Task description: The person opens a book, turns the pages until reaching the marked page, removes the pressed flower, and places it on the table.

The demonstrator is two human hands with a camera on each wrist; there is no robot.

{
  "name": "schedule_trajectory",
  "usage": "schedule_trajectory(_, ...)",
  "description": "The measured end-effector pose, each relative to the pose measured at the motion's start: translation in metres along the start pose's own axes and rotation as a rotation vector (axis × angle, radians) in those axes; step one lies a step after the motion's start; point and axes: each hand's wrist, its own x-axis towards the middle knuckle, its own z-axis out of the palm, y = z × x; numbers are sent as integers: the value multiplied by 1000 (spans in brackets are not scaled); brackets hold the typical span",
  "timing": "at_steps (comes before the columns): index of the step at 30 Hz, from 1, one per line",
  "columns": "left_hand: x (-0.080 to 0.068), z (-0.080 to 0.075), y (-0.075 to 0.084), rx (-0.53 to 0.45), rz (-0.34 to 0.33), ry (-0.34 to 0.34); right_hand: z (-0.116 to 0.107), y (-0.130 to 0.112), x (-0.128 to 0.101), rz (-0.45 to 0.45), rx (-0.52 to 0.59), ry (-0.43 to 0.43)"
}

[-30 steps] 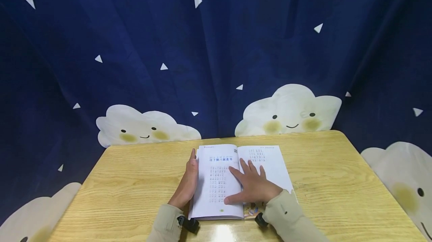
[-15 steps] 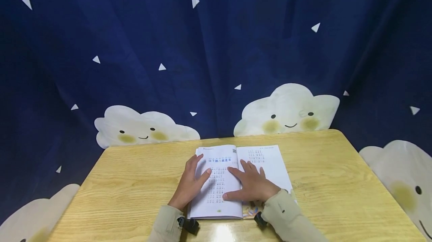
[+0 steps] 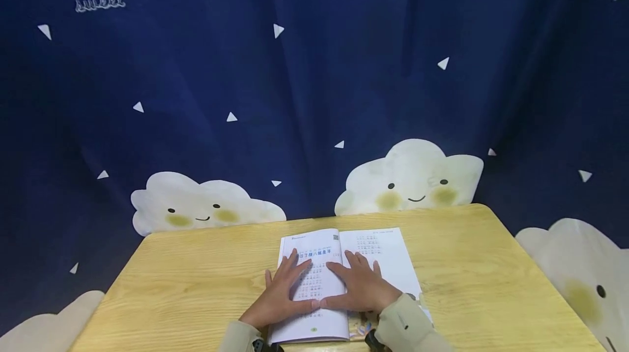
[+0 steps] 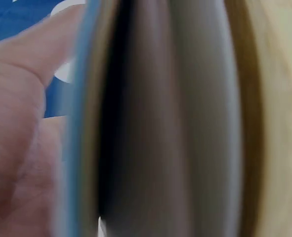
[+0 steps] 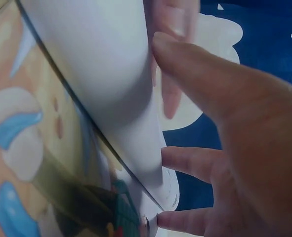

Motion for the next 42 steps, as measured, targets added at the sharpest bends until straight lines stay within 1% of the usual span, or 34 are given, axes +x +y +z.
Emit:
schedule_trajectory(3,-1,1,-3,12,-3,-49,0,0,0,-4,1,1)
schedule_trajectory(7,-1,3,-4,7,-11,-90,0,2,-1,0,-5,-10)
schedule_trajectory(10,-1,4,-5,3,-11,-95,-4,5,-1,-19,29,-34)
schedule_trajectory(13,-1,3,-5,8,-18,-86,-16,9,0,-41,106,-54)
schedule_trajectory(16,-2,3,-4,16,-44,-84,-32,18,0,-39,175,-35)
schedule_trajectory(19,-1,3,-2,15,-68,-87,-47,33,-3,0,200,12)
schedule_trajectory(22,0,3,-2,15,-72,-84,-58,51,-7,42,161,52)
schedule_trajectory(25,1,4,-2,17,-72,-78,-64,65,-9,67,130,64)
schedule_trajectory(30,0,4,-2,28,-76,-73,-64,76,-8,122,102,48)
schedule_trajectory(33,0,3,-2,28,-74,-79,-64,80,-6,163,98,61)
schedule_trajectory(35,1,3,-2,33,-76,-84,-64,84,-6,173,121,82)
schedule_trajectory(39,2,3,-2,30,-76,-85,-63,91,-4,163,187,111)
schedule_trajectory(42,1,4,-3,30,-70,-91,-60,94,-5,199,197,94)
